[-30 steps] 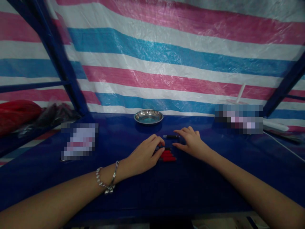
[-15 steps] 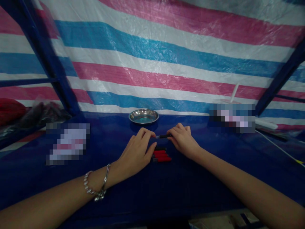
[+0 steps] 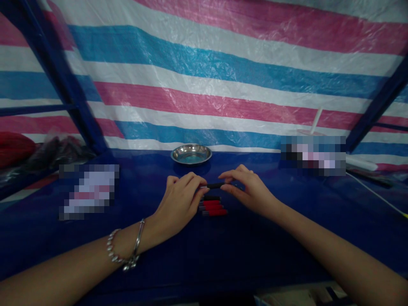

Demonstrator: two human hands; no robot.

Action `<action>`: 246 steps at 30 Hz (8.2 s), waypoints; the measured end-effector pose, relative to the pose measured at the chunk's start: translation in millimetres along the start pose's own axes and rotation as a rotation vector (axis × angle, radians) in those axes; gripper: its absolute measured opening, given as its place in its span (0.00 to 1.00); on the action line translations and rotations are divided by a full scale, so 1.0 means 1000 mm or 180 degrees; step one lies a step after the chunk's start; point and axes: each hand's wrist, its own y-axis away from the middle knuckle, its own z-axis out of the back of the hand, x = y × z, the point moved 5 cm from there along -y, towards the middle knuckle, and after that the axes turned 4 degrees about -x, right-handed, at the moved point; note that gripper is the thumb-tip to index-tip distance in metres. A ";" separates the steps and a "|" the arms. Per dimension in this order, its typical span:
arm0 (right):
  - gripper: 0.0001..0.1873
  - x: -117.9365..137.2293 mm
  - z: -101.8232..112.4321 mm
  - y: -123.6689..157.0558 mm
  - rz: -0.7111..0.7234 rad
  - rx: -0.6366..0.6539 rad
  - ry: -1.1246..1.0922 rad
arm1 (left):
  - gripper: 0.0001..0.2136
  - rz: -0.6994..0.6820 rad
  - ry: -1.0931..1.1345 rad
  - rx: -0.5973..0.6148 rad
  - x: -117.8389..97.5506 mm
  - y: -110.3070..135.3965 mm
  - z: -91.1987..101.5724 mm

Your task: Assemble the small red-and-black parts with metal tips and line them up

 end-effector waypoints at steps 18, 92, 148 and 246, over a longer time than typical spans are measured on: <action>0.10 -0.006 -0.002 -0.001 -0.0141 0.0254 0.0112 | 0.07 0.0251 0.0121 0.0081 0.006 -0.001 -0.005; 0.06 -0.011 -0.007 0.002 0.0402 0.0287 0.0921 | 0.07 -0.0737 0.0191 0.0554 -0.012 0.001 -0.002; 0.06 -0.008 0.003 -0.001 -0.0703 -0.0153 -0.1933 | 0.09 0.0192 0.0417 0.0085 -0.004 0.000 0.004; 0.12 -0.001 0.000 0.001 -0.0200 0.0636 -0.0661 | 0.13 -0.0342 0.0136 0.0308 -0.010 0.001 0.001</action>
